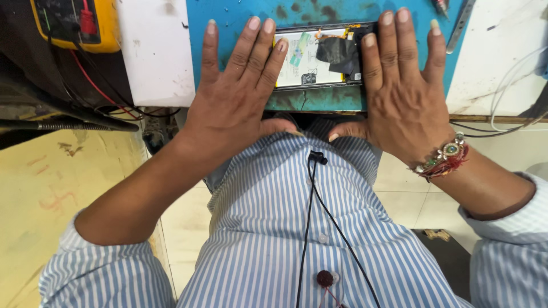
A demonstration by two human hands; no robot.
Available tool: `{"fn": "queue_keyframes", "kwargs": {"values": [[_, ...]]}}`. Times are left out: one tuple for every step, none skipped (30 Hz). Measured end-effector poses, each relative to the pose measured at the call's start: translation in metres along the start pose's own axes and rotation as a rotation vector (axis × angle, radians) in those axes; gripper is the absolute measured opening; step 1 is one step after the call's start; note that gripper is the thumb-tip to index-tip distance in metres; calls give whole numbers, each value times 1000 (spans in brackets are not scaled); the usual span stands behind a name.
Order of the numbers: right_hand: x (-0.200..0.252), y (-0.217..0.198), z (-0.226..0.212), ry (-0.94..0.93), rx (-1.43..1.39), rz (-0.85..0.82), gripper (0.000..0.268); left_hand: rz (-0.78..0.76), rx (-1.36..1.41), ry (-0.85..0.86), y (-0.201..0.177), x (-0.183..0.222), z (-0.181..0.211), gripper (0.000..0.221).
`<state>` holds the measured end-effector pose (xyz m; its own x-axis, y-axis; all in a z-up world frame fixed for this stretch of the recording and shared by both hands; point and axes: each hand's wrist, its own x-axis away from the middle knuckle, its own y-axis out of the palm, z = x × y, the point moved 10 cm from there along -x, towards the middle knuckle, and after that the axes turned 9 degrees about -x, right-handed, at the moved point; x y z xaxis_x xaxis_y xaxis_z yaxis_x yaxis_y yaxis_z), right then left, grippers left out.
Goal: The person disassembles a smartphone, removes the battery, and then reassembles the device. They use a red screwdriver to remove screws from the back cover and a plastic pry tool to disconnect internal components. The person carefully places the battery back into the chassis and secures the back cover.
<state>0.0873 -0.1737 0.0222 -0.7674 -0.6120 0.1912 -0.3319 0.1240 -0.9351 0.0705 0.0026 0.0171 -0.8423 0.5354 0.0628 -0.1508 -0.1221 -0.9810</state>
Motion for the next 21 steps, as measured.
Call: {"fn": "queue_keyframes", "kwargs": {"values": [[0,0,0,0,18,-4,135,-10,16,-16,-1,-4,2,117],[0,0,-1,-1,35,-8,134,32,-28,42,-5,-10,13,113],[0,0,-1,-8,34,-11,133,70,-70,87,-7,-15,24,110],[1,0,-1,-16,32,-13,132,108,-111,131,-8,-19,35,106],[0,0,-1,-24,29,-11,131,150,-133,181,-10,-24,44,105],[-1,-1,0,-29,36,-7,130,192,-155,232,-10,-30,53,103],[0,0,1,-28,40,-12,130,229,-167,285,-11,-30,62,102],[1,1,3,-27,44,-17,130,213,-215,267,-7,-29,62,101],[1,2,4,-35,26,-7,131,199,-265,254,-4,-28,64,101],[0,2,5,-42,7,4,133,185,-314,242,0,-27,66,100],[1,3,6,-41,-14,20,135,182,-308,213,1,-26,65,99],[1,2,8,-39,-3,31,135,179,-302,184,1,-22,63,98],[1,3,8,-47,4,34,136,170,-292,144,3,-19,61,97],[1,4,7,-56,12,36,137,166,-302,144,5,-16,63,94],[0,4,7,-54,2,31,137,166,-322,138,6,-16,62,92],[0,2,6,-52,-8,26,138,167,-341,132,7,-14,61,90],[0,0,7,-42,-13,23,139,168,-286,129,6,-15,60,89],[-1,-5,4,-83,-36,52,136,169,-230,127,6,-15,58,88],[-2,-12,3,-122,-55,82,134,173,-173,126,5,-17,57,87],[-2,-19,2,-161,-74,111,131,208,-132,112,1,-18,54,83],[-2,-27,3,-167,-98,149,122,238,-89,93,-3,-17,51,79]]}}
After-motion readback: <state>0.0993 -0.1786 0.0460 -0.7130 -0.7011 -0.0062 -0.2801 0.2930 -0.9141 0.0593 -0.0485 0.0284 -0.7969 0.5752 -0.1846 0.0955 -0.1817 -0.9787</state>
